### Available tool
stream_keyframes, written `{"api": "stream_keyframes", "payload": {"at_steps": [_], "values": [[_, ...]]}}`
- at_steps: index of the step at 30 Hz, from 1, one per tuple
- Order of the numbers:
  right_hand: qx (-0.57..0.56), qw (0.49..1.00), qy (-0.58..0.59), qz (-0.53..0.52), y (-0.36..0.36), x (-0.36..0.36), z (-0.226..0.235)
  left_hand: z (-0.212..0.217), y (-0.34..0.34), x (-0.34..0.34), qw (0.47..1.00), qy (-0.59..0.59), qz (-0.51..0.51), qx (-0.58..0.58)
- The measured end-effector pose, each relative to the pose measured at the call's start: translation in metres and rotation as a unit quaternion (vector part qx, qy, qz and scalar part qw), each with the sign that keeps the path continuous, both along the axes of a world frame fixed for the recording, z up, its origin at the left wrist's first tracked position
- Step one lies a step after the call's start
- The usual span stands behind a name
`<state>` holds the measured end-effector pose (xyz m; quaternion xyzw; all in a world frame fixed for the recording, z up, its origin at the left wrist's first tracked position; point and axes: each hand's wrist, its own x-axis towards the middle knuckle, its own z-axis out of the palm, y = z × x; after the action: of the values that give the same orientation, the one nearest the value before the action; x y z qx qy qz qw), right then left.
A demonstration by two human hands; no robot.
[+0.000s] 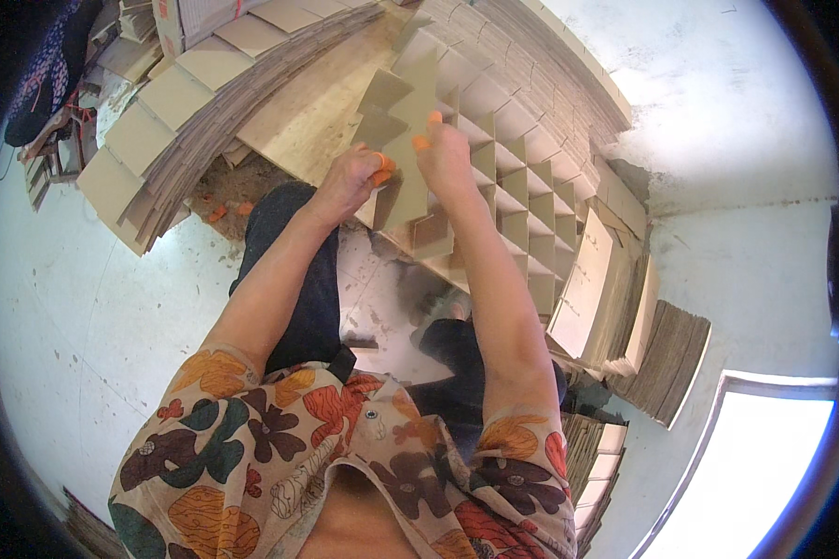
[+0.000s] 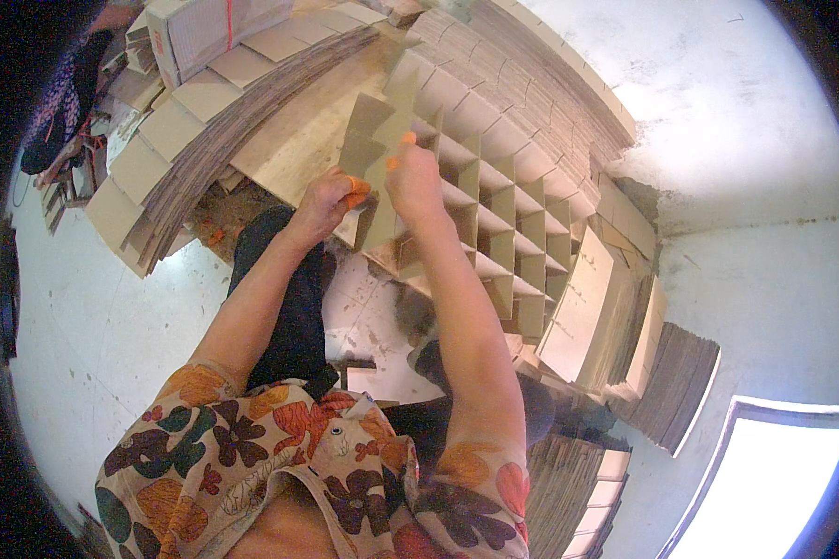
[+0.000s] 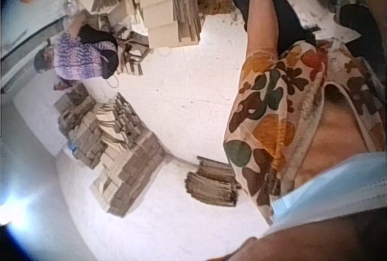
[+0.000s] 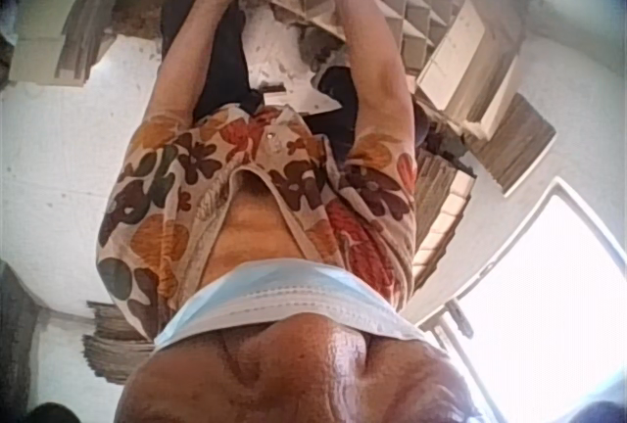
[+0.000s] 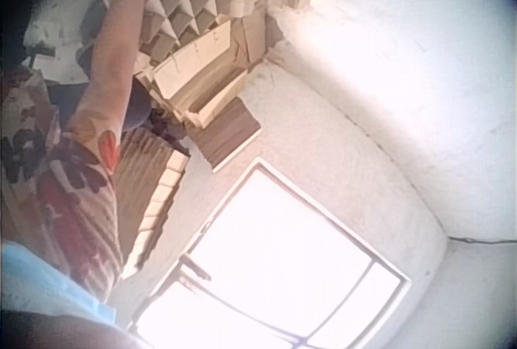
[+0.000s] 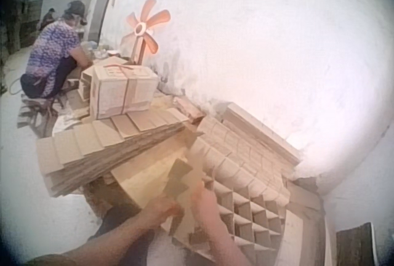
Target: The person repeatedly folds pre-scored cardboard sheets into multi-compartment dividers and stacks them on the floor. The task involves folding along scored lines and arranging the finished units into a growing pile.
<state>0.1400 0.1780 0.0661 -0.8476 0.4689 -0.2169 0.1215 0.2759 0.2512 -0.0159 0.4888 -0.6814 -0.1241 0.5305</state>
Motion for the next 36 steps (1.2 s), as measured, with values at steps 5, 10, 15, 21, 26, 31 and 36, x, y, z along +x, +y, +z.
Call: {"api": "stream_keyframes", "payload": {"at_steps": [5,10,15,21,26,31,36], "values": [[0.029,0.997,0.070,-0.004,0.015,0.010,0.031,0.002,0.003,0.002,1.000,0.007,-0.002,0.006],[0.022,0.993,0.118,0.015,0.030,0.013,0.007,0.003,0.004,0.002,0.999,-0.019,0.001,0.041],[0.019,0.992,0.122,0.041,0.029,0.012,0.005,0.006,0.005,0.002,0.999,-0.021,-0.001,0.036],[0.008,0.993,0.023,-0.117,-0.002,-0.043,0.018,0.026,0.021,0.008,0.985,-0.168,-0.004,0.033],[-0.191,0.931,0.079,-0.301,-0.074,-0.172,-0.034,0.060,0.016,-0.015,0.937,-0.331,-0.076,0.081],[0.052,0.919,0.236,-0.313,-0.071,-0.200,-0.023,0.069,-0.015,-0.027,0.924,-0.343,-0.109,0.132],[0.092,0.978,0.102,-0.157,-0.024,-0.183,0.006,0.078,-0.069,-0.051,0.915,-0.367,-0.114,0.120]]}}
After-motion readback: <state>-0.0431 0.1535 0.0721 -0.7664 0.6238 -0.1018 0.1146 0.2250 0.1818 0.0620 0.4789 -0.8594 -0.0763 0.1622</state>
